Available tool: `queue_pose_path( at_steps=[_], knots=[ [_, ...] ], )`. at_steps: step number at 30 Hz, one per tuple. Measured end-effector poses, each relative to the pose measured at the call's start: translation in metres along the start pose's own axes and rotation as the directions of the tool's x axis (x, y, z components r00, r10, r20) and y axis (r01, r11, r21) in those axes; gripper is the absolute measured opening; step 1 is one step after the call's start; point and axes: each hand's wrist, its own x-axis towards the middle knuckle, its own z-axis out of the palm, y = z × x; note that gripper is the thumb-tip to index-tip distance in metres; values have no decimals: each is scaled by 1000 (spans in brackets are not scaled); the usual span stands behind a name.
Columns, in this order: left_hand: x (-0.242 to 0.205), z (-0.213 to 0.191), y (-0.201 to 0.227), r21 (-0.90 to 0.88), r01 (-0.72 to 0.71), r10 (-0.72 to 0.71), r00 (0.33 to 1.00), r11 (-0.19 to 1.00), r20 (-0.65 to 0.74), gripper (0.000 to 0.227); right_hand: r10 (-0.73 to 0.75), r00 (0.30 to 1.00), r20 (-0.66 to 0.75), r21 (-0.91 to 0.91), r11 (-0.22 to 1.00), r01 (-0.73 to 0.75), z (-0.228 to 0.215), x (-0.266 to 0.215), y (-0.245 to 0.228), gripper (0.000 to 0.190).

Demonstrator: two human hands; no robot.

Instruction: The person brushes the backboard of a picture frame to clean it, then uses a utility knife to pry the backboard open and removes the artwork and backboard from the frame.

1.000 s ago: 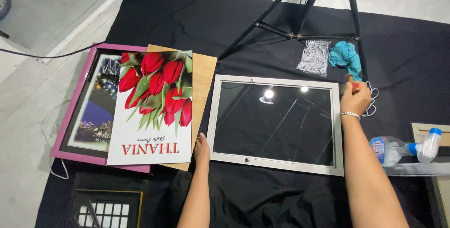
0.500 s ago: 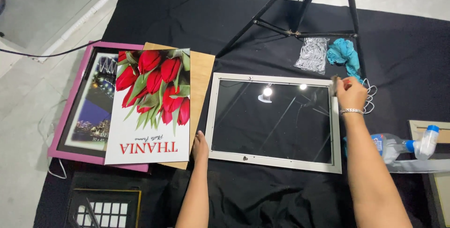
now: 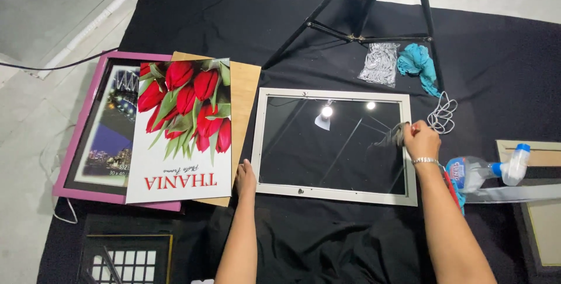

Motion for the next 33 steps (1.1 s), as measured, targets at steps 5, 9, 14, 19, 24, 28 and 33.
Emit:
queue_pose_path(
  at_steps=[5, 9, 14, 19, 24, 28, 33],
  knots=[
    [0, 2, -3, 14, -43, 44, 999, 999, -30, 76, 47, 995, 84, -38, 998, -43, -21, -52, 15, 33],
    [5, 5, -11, 27, -69, 71, 996, 997, -58, 69, 51, 984, 170, -23, 999, -48, -46, -101, 27, 35],
    [2, 2, -8, 114, -74, 81, 995, 991, -59, 59, 94, 959, 268, -184, 982, -45, -49, -109, 65, 35],
    [7, 2, -11, 144, -68, 76, 996, 987, -53, 49, 118, 978, 173, -73, 992, -106, -73, -113, 33, 34],
    [21, 6, -21, 106, -28, 35, 997, 994, -63, 50, 94, 910, 404, -261, 965, 17, -57, -114, 52, 38],
    [21, 0, -16, 194, -68, 73, 997, 979, -17, 44, 99, 959, 267, -253, 967, -29, -62, -109, 45, 41],
    [28, -4, -13, 269, -57, 43, 997, 961, 58, 47, 8, 986, 166, -72, 997, 4, -29, -114, 4, 33]
  ],
)
